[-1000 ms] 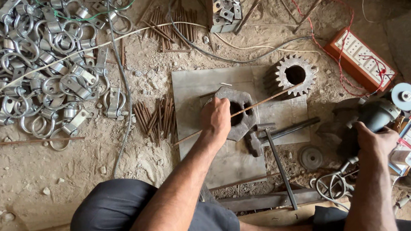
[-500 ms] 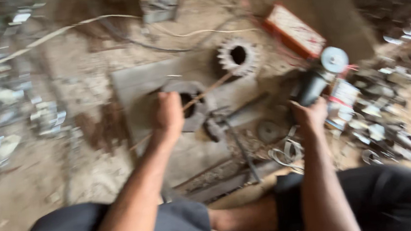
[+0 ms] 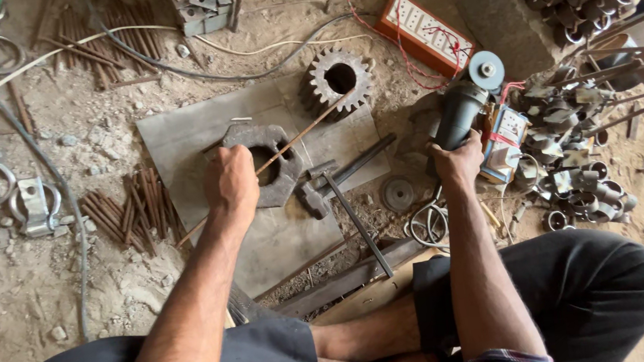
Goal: The person uses an angle grinder to cut a thin metal rod held against a larger metal component on the floor.
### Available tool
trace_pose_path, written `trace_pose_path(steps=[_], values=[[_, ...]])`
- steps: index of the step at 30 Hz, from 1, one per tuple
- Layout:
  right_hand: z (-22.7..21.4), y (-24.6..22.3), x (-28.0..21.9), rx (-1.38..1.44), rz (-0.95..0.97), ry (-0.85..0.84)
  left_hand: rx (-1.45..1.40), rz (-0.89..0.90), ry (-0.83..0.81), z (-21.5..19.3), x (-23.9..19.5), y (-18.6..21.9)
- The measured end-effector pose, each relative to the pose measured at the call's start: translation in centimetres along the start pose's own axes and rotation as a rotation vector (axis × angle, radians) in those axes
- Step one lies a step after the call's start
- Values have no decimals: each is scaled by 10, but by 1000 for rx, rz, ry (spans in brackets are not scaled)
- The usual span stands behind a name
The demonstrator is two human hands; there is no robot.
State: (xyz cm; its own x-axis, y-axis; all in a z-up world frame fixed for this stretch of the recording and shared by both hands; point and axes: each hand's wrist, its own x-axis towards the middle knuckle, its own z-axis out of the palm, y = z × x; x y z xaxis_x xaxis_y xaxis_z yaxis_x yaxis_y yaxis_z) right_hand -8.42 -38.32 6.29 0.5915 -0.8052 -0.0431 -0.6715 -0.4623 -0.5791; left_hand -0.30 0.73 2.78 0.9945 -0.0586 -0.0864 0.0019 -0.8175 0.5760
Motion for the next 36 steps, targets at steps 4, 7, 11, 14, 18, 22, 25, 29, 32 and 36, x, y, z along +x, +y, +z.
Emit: trace_pose_path(steps=[4,7,11,14,18,22,25,29,32,36], values=[[6,8,3,-45,3,-42,248,51,-66,-2,3,6],[6,11,5,-60,39,-72,250,40,-57,-3,3,9],[4,8,1,-94,3,-75,272,39,-44,-3,4,10],[4,4,-5,-114,-23,-54,263,45,-58,-4,3,11],[-3,-3,-9,-196,-40,-97,268,40,-58,-3,2,13],[-8,-5,-11,-203,26,-132,264,31,-71,-2,3,12],[-3,1,-10,-225,-35,-98,234,64,-42,-2,1,11],[-1,-2,-12,-184,1,-120,235,47,-52,0,0,8],[-12,-14,-18,-343,-54,-116,251,6,-63,9,3,4],[-46,-36,-38,-581,-765,280,102,-139,-14,25,10,-7]])
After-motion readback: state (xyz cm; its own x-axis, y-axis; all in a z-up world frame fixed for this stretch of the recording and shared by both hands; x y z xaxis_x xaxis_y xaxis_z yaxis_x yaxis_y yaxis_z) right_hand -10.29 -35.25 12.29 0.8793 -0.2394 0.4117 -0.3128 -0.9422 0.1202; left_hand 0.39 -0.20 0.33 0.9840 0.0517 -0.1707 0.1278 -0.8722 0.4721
